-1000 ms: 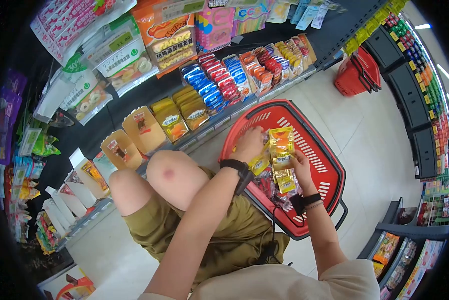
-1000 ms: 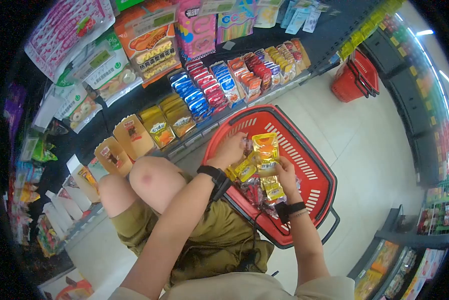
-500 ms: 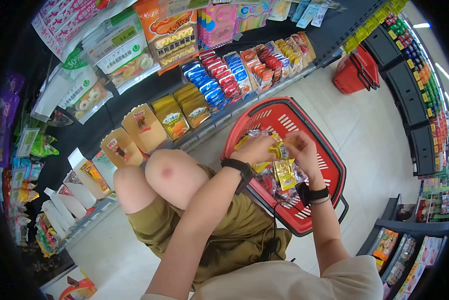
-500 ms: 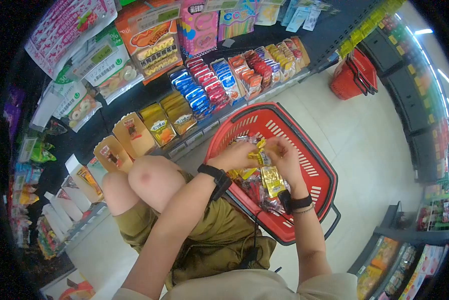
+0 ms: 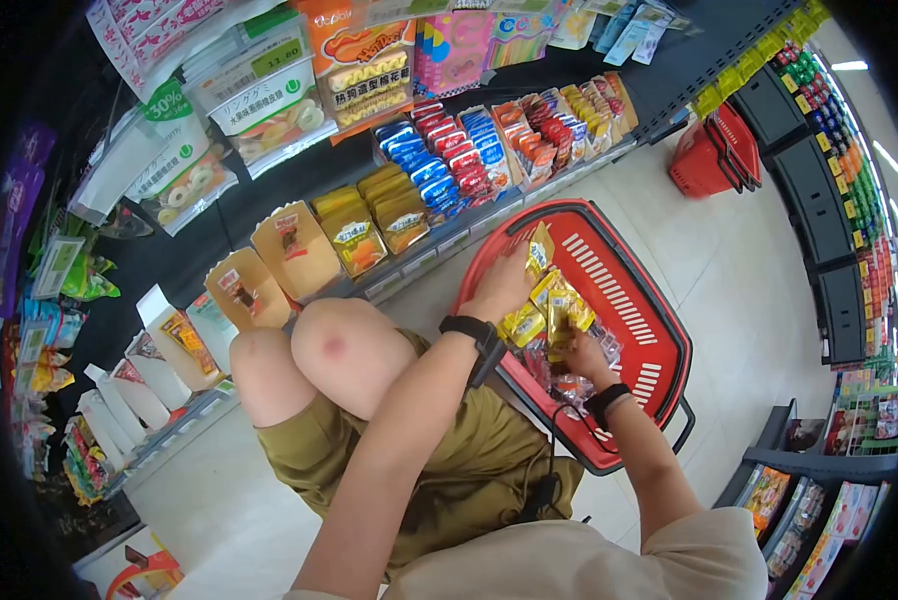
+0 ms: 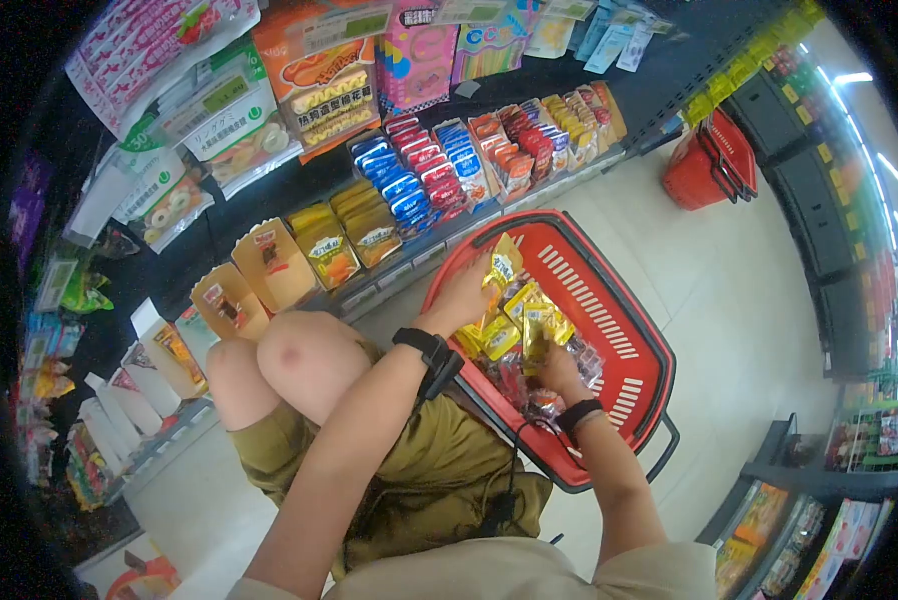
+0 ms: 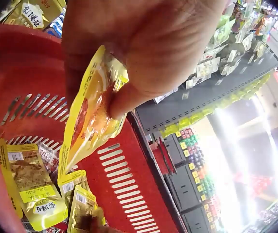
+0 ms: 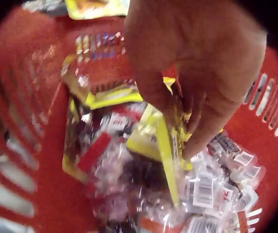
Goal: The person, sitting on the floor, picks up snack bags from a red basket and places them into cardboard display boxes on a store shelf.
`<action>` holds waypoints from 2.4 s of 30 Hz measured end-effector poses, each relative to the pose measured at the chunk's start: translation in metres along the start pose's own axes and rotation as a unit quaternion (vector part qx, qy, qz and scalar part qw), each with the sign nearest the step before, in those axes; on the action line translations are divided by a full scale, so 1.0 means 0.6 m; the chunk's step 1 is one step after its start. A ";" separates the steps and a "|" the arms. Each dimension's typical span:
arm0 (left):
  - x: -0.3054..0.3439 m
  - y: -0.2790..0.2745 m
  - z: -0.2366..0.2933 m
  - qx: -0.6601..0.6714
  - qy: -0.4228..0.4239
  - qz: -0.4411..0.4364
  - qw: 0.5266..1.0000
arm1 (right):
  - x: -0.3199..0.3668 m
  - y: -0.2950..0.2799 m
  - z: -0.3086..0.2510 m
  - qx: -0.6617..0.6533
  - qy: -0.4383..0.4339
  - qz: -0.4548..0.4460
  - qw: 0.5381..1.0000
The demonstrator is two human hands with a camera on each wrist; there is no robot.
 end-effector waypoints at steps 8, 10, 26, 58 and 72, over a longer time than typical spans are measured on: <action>0.013 -0.009 0.024 0.027 0.068 -0.079 0.994 | 0.032 -0.173 -0.036 -0.481 -0.075 -0.067 0.871; 0.012 0.007 0.028 0.020 0.078 -0.125 0.989 | 0.039 -0.204 -0.074 -0.373 -0.126 -0.113 0.912; 0.012 0.010 0.038 0.177 0.096 -0.201 0.959 | 0.031 -0.303 -0.185 -0.120 -0.241 0.288 0.919; 0.164 -0.306 -0.220 -0.029 -0.177 0.396 0.901 | -0.202 -0.103 -0.577 -0.201 -0.394 0.096 0.892; 0.151 -0.275 -0.261 0.019 -0.157 0.446 0.881 | -0.205 -0.074 -0.566 -0.214 -0.337 0.069 0.914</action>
Point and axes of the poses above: each hand's wrist, its own x-axis away from the middle knuckle, its own y-axis out of the palm, z = x × y, the point moved 5 cm from there along -x, towards the middle knuckle, and after that the axes turned 4 degrees about -z, right-handed, at the moved point
